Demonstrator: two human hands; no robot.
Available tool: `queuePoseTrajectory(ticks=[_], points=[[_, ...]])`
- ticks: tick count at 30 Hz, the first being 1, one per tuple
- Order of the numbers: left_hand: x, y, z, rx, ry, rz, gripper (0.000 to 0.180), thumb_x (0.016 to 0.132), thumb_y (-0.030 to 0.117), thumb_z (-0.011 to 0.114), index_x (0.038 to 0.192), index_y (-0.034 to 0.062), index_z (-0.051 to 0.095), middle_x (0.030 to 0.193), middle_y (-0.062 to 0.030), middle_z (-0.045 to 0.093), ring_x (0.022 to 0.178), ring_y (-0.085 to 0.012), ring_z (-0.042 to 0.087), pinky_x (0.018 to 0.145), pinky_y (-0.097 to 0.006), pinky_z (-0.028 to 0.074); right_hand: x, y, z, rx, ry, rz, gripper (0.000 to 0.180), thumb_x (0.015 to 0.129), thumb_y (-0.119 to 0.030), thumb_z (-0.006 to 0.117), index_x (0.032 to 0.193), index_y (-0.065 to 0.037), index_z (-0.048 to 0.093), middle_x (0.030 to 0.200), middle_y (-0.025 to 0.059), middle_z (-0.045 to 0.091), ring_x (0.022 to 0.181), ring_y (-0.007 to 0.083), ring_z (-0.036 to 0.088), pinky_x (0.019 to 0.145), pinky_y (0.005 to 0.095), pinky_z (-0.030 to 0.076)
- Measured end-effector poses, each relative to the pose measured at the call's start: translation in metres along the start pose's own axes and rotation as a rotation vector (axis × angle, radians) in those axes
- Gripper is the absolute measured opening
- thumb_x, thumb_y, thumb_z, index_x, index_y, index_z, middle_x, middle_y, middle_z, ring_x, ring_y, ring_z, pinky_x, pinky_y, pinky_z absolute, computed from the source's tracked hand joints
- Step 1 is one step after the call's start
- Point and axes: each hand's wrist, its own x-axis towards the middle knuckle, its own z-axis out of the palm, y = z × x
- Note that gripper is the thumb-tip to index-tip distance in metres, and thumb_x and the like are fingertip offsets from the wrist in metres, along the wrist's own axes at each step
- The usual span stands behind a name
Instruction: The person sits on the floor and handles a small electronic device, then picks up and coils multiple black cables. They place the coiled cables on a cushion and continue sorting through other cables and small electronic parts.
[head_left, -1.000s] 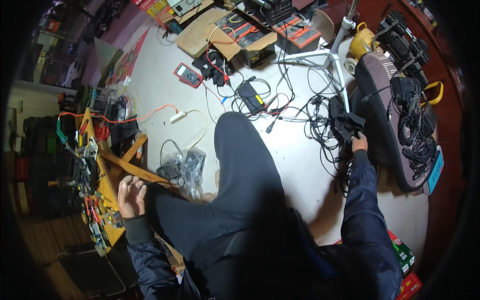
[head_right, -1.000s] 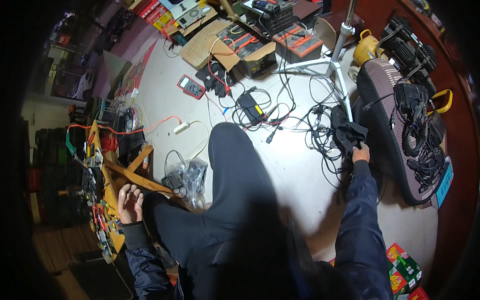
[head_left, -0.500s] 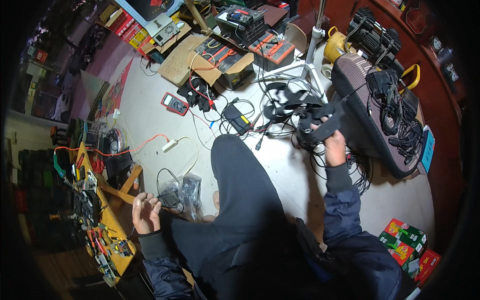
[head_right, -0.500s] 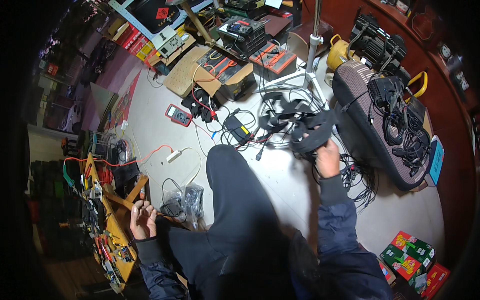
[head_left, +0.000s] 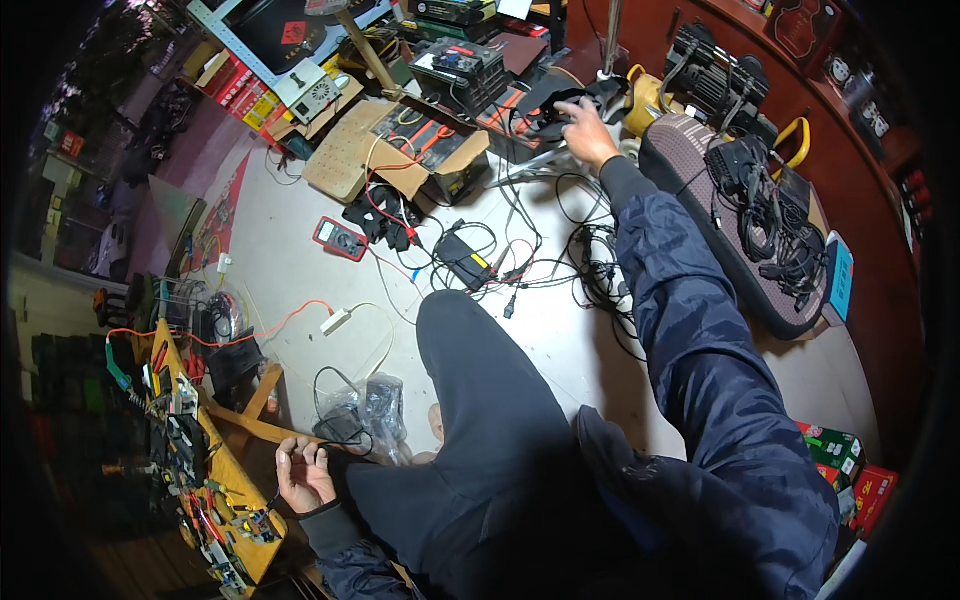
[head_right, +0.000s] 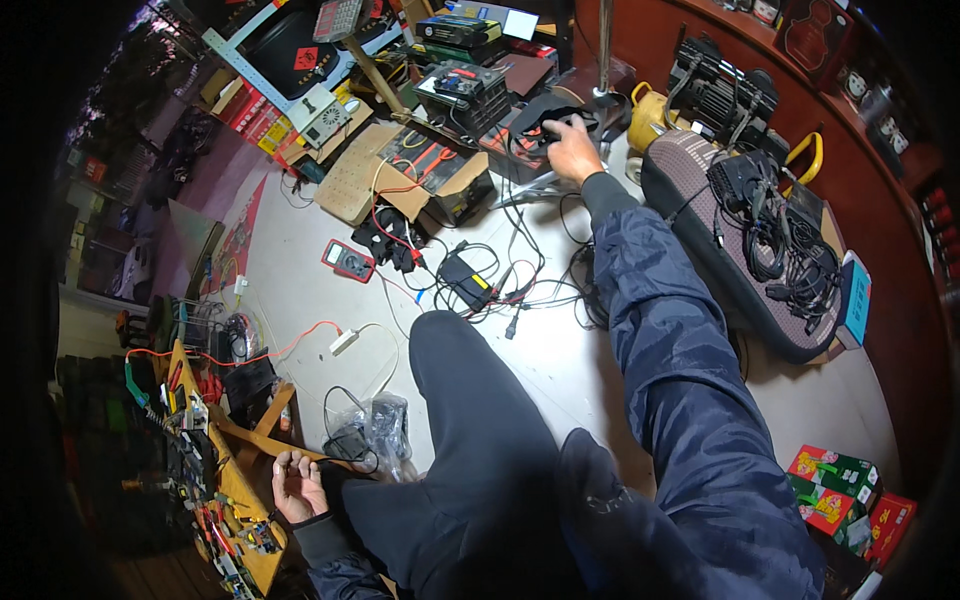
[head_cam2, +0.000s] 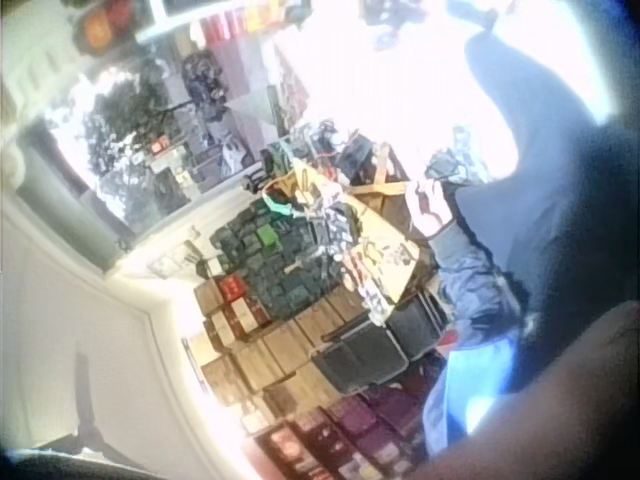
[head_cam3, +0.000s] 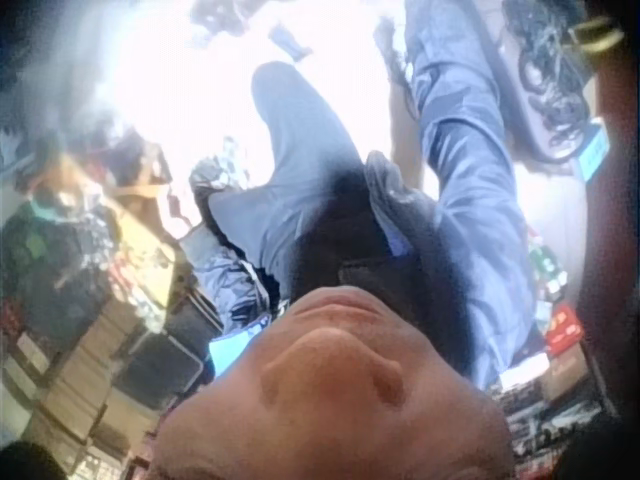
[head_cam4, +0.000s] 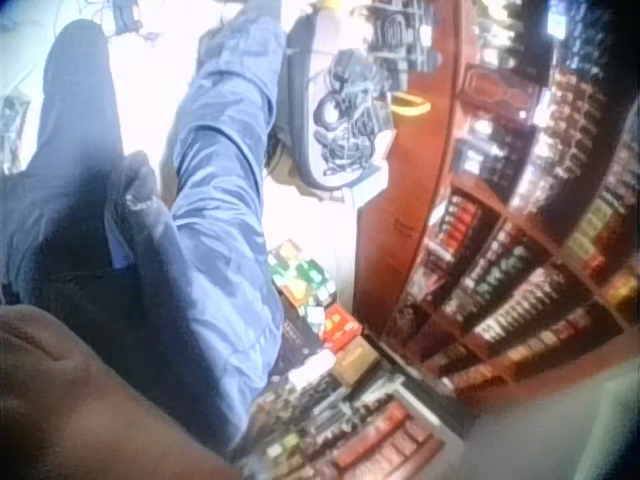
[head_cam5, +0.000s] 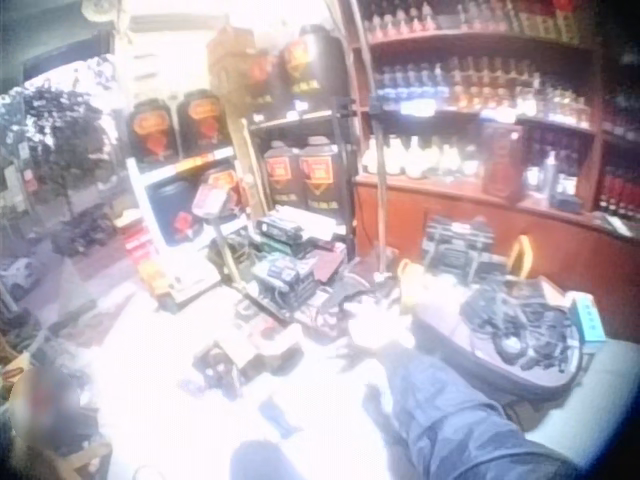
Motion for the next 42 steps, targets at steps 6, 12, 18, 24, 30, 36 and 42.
queuePoseTrajectory(ticks=[6, 12, 18, 24, 30, 36, 42], points=[[0.001, -0.009, 0.006, -0.037, -0.057, -0.038, 0.029, 0.101, 0.024, 0.058, 0.117, 0.0001, 0.062, 0.11, -0.0144, 0.064, 0.093, -0.022, 0.063, 0.08, -0.037, 0.057, -0.15, 0.075, 0.011, 0.077, -0.288, 0.27, 0.048, 0.082, -0.004, 0.051, 0.127, -0.002, 0.067, 0.132, 0.0272, 0.061, 0.127, 0.0417, 0.055, 0.11, 0.0398, 0.042], [0.022, -0.02, -0.018, 0.046, -0.191, -0.173, 0.04, 0.104, 0.027, 0.055, 0.129, -0.0038, 0.058, 0.129, -0.0187, 0.062, 0.115, -0.0274, 0.064, 0.091, -0.038, 0.059, -0.375, 0.156, -0.011, -0.151, -0.409, 0.651, 0.055, 0.083, -0.017, 0.06, 0.135, 0.0, 0.06, 0.139, 0.0301, 0.055, 0.132, 0.0415, 0.051, 0.113, 0.041, 0.04], [0.065, -0.022, -0.074, 0.694, 0.144, -0.38, 0.054, 0.098, 0.032, 0.064, 0.14, 0.0017, 0.052, 0.138, -0.0179, 0.057, 0.13, -0.0305, 0.053, 0.109, -0.047, 0.045, -0.516, 0.196, -0.067, -0.389, -0.56, 1.16, 0.068, 0.08, -0.023, 0.065, 0.145, -0.012, 0.054, 0.153, 0.0291, 0.035, 0.139, 0.0469, 0.04, 0.116, 0.0423, 0.037], [0.134, 0.008, -0.137, 0.707, 0.413, -0.276, 0.046, 0.099, 0.031, 0.063, 0.136, 0.0052, 0.058, 0.137, -0.0071, 0.059, 0.131, -0.0265, 0.054, 0.107, -0.045, 0.044, -0.547, 0.218, -0.119, -0.555, -0.753, 0.946, 0.054, 0.078, -0.034, 0.076, 0.126, -0.011, 0.071, 0.153, 0.012, 0.048, 0.141, 0.0445, 0.036, 0.122, 0.0463, 0.026], [0.164, 0.038, -0.172, 0.769, 0.657, -0.226, 0.043, 0.103, 0.038, 0.054, 0.138, 0.0142, 0.058, 0.136, -0.0063, 0.058, 0.127, -0.0252, 0.054, 0.114, -0.043, 0.035, -0.536, 0.245, -0.127, -0.301, -0.403, 1.124, 0.075, 0.073, -0.032, 0.079, 0.142, -0.01, 0.058, 0.15, 0.0239, 0.044, 0.14, 0.0486, 0.033, 0.118, 0.0409, 0.035], [0.161, 0.058, -0.202, 0.737, 0.68, -0.18, 0.053, 0.107, 0.037, 0.041, 0.154, 0.0138, 0.041, 0.157, -0.0084, 0.044, 0.141, -0.0291, 0.043, 0.119, -0.044, 0.03, -0.527, 0.284, -0.105, -0.003, -0.195, 1.375, 0.078, 0.077, -0.02, 0.08, 0.149, -0.013, 0.051, 0.148, 0.0265, 0.038, 0.118, 0.0396, 0.057, 0.099, 0.0388, 0.051], [0.148, 0.06, -0.223, 0.782, 0.709, -0.286, 0.054, 0.108, 0.038, 0.039, 0.156, 0.0133, 0.039, 0.153, -0.0089, 0.048, 0.134, -0.032, 0.05, 0.109, -0.046, 0.045, -0.525, 0.285, -0.086, 0.339, 0.027, 1.607, 0.076, 0.088, 0.002, 0.064, 0.156, -0.011, 0.035, 0.096, 0.0138, 0.069, 0.077, 0.0242, 0.067, 0.056, 0.0388, 0.054]])
